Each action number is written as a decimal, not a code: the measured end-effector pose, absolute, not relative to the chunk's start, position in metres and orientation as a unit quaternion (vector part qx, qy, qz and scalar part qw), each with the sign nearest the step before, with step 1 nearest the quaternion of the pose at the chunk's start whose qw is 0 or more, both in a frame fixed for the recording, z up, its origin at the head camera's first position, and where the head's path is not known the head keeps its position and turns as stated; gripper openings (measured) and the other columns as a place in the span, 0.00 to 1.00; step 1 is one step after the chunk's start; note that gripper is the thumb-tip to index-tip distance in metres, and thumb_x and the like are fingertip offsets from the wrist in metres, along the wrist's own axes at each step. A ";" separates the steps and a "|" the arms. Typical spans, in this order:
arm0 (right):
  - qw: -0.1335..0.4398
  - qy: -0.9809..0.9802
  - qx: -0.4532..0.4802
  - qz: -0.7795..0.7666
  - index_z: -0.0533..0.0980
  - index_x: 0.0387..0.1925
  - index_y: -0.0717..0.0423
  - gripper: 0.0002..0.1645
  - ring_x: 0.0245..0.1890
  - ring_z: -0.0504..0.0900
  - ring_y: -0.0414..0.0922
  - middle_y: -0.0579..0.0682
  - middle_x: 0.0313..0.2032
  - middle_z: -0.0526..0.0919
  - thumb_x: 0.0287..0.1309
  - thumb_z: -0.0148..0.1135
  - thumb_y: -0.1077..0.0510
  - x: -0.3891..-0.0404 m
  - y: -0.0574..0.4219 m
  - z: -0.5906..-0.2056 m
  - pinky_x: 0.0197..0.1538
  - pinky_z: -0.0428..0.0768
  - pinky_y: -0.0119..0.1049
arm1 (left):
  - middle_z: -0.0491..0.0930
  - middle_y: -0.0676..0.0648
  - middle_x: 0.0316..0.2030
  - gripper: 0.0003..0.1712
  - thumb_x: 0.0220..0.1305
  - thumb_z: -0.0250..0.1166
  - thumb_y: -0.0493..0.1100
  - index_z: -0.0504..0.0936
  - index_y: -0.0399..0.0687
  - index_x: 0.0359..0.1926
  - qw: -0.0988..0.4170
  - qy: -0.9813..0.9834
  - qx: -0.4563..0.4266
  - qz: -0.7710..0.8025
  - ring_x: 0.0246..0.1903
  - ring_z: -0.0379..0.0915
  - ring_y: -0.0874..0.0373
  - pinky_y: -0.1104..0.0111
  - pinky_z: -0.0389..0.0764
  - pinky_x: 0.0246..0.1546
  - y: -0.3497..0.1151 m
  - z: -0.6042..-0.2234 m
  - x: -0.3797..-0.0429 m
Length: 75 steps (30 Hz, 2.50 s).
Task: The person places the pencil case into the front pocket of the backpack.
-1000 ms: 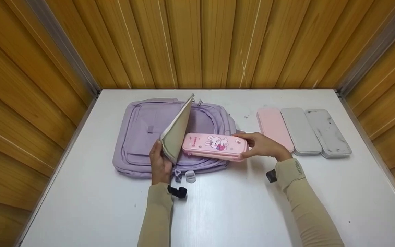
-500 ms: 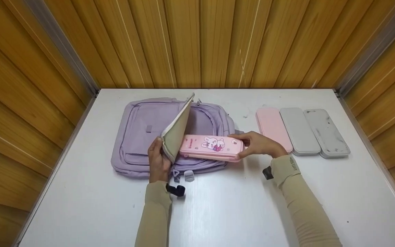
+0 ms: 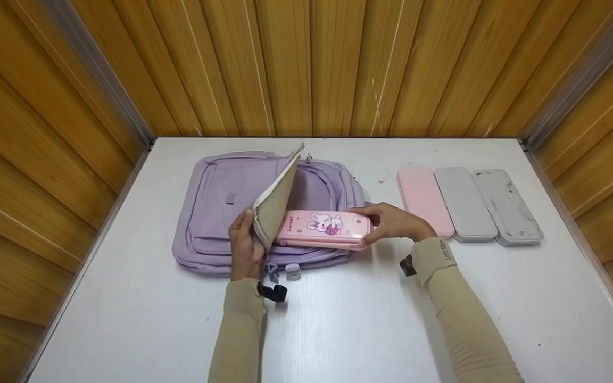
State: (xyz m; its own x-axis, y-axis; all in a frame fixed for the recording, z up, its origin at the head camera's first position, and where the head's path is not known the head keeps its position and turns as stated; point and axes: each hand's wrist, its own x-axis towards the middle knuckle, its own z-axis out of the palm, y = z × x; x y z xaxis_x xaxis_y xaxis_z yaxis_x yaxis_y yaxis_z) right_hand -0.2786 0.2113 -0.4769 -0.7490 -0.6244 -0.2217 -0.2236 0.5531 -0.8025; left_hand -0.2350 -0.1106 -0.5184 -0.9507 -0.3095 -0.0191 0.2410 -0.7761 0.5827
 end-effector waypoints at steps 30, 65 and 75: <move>0.213 0.857 -0.272 -0.383 0.66 0.67 0.54 0.49 0.55 0.70 0.49 0.55 0.65 0.71 0.38 0.73 0.61 -0.278 0.184 -0.478 0.61 0.67 0.43 | 0.81 0.50 0.26 0.07 0.60 0.66 0.32 0.86 0.44 0.27 0.151 -0.342 0.058 -0.926 0.29 0.78 0.62 0.73 0.80 0.34 -0.105 -0.512 -0.234; 0.211 0.857 -0.295 -0.367 0.64 0.68 0.56 0.49 0.61 0.70 0.52 0.56 0.66 0.70 0.42 0.74 0.59 -0.277 0.149 -0.480 0.66 0.67 0.47 | 0.83 0.50 0.26 0.02 0.54 0.71 0.34 0.86 0.44 0.28 0.149 -0.339 0.047 -0.928 0.29 0.78 0.63 0.74 0.80 0.34 -0.104 -0.513 -0.233; 0.184 0.854 -0.295 -0.388 0.65 0.67 0.59 0.48 0.69 0.63 0.55 0.57 0.67 0.67 0.44 0.76 0.56 -0.271 0.158 -0.478 0.70 0.62 0.50 | 0.83 0.50 0.27 0.12 0.42 0.78 0.42 0.86 0.44 0.28 0.152 -0.341 0.047 -0.927 0.30 0.78 0.62 0.73 0.80 0.35 -0.104 -0.516 -0.233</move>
State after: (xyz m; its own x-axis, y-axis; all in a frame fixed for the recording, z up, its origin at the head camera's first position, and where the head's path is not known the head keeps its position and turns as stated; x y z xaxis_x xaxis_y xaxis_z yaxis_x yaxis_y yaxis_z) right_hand -0.2711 0.1585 -0.4781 -0.7582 -0.6464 -0.0858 -0.3610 0.5256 -0.7704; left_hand -0.2335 -0.1035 -0.5160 -0.9491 -0.3146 0.0168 0.2506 -0.7216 0.6453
